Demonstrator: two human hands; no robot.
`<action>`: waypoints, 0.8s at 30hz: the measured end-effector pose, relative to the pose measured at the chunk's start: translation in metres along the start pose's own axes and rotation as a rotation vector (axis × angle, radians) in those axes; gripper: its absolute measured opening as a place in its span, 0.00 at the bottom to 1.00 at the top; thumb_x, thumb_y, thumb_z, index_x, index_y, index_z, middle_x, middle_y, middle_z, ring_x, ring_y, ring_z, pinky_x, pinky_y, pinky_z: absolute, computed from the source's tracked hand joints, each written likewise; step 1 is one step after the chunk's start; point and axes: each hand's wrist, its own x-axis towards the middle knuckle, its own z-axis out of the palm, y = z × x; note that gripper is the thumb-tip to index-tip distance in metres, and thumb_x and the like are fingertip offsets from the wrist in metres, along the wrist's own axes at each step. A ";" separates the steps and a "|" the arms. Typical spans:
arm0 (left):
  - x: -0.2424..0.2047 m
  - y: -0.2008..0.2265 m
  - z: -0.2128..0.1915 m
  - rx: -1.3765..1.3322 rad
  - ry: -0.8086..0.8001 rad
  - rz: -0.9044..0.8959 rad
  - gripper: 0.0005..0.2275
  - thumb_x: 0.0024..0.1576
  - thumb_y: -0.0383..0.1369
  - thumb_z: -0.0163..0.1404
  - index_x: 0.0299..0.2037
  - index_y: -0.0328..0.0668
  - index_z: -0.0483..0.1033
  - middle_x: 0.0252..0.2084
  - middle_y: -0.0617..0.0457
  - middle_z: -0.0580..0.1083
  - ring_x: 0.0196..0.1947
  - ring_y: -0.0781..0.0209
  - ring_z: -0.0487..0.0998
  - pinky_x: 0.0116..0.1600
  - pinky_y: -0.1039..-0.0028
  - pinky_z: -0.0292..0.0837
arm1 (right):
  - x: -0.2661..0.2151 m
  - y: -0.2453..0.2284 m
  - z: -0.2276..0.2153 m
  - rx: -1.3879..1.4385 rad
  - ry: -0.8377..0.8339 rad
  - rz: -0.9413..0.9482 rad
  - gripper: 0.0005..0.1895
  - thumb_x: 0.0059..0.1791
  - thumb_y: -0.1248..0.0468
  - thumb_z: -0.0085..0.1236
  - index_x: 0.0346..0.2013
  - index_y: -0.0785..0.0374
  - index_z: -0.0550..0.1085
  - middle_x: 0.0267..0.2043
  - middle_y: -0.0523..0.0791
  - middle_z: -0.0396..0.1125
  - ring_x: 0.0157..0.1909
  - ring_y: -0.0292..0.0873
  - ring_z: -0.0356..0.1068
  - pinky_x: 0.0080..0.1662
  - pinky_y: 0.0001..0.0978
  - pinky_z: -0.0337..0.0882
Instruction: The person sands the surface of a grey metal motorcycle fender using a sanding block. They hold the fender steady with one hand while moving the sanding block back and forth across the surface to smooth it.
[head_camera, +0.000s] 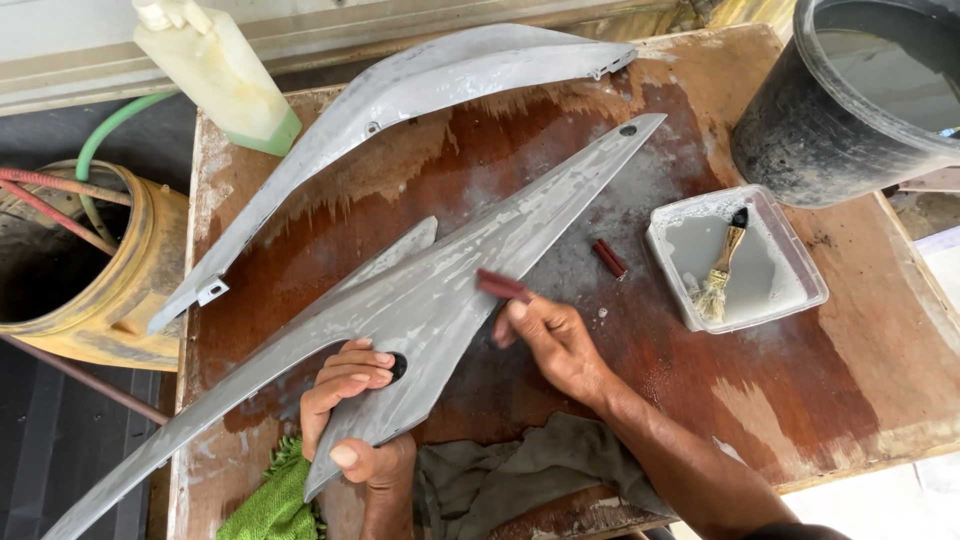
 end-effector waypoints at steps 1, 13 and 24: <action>0.001 0.000 0.001 0.001 -0.004 -0.001 0.28 0.66 0.66 0.37 0.39 0.48 0.66 0.30 0.58 0.71 0.40 0.61 0.77 0.67 0.56 0.72 | 0.000 -0.006 0.001 0.002 0.003 0.001 0.17 0.58 0.57 0.42 0.52 0.63 0.74 0.35 0.46 0.72 0.35 0.39 0.71 0.42 0.34 0.76; 0.000 -0.002 0.002 -0.022 0.012 0.018 0.28 0.66 0.66 0.38 0.39 0.48 0.66 0.31 0.58 0.72 0.40 0.61 0.77 0.66 0.58 0.71 | 0.001 -0.016 0.006 0.144 -0.076 0.090 0.24 0.58 0.54 0.39 0.58 0.70 0.72 0.30 0.45 0.67 0.34 0.38 0.67 0.42 0.31 0.72; 0.001 -0.002 0.002 -0.003 0.019 0.018 0.28 0.65 0.67 0.36 0.38 0.48 0.65 0.30 0.59 0.71 0.40 0.61 0.76 0.67 0.57 0.71 | 0.004 -0.007 0.003 0.183 -0.044 0.029 0.18 0.57 0.55 0.43 0.36 0.63 0.77 0.68 0.49 0.65 0.36 0.37 0.71 0.42 0.32 0.76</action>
